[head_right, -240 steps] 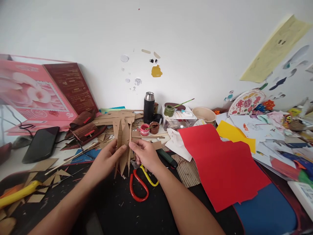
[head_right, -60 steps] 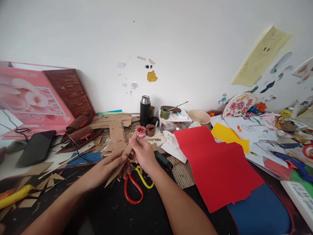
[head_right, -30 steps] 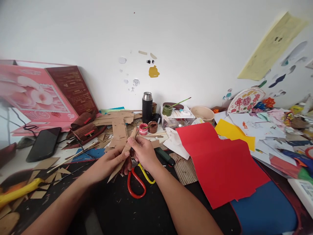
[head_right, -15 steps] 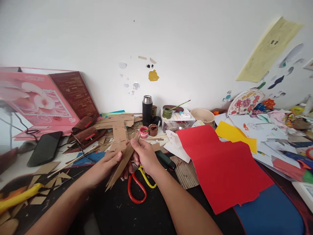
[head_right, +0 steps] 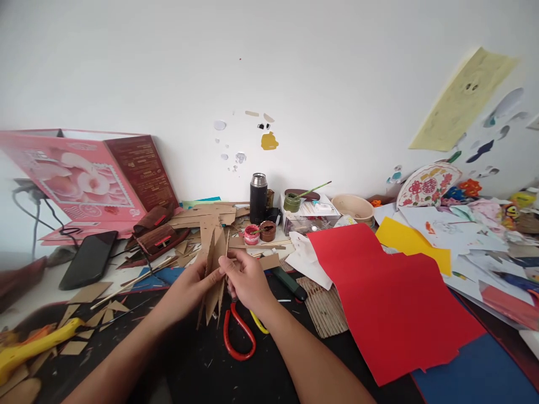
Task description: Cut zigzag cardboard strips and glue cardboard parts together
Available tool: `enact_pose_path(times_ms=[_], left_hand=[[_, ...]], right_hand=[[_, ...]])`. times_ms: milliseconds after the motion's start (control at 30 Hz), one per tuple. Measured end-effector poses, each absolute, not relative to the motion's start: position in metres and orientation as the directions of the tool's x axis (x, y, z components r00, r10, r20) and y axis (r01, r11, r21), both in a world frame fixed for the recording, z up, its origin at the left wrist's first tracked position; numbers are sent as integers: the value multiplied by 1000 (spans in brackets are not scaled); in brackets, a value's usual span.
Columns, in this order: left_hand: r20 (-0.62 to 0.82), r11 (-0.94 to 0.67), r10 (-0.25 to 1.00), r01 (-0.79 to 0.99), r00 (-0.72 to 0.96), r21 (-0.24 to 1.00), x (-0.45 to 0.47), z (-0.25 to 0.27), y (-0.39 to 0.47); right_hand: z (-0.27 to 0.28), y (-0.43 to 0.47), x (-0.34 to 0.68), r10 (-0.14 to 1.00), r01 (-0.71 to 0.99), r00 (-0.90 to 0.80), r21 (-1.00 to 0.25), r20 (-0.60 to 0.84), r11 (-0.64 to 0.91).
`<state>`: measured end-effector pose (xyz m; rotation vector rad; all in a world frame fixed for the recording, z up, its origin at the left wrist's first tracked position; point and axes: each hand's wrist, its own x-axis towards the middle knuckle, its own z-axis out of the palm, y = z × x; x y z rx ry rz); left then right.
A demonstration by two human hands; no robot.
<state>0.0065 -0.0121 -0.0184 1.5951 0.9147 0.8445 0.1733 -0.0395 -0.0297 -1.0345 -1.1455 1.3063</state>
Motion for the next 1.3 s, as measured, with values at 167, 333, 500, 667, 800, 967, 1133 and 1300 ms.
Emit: enact_pose_path(times_ms=[167, 333, 500, 667, 800, 967, 1133, 1300], left_hand=[[33, -100, 851, 99, 525, 990, 1, -7, -15], [-43, 21, 839, 47, 543, 999, -2, -3, -13], [-45, 58, 816, -3, 576, 998, 1, -9, -15], [28, -17, 793, -24, 608, 1000, 5, -11, -19], [-1, -22, 779, 29, 627, 999, 6, -11, -18], [15, 10, 824, -40, 567, 999, 1, -11, -14], [-1, 172, 773, -207, 635, 963, -1, -16, -16], [7, 190, 736, -217, 677, 958, 2, -17, -18]], right_hand=[[-28, -37, 180, 998, -145, 18, -987, 66, 68], [-26, -35, 182, 1000, -231, -26, -973, 12, 5], [-26, -36, 179, 998, -256, -63, -966, -28, -43], [-26, -35, 183, 998, -123, 63, -992, 28, 35], [-29, -35, 181, 982, 33, 124, -990, 142, 139], [-29, -35, 182, 999, -71, 12, -996, 50, 51], [-24, -36, 185, 999, -205, -48, -979, -6, -16], [-22, -37, 185, 985, -305, -167, -949, -34, -85]])
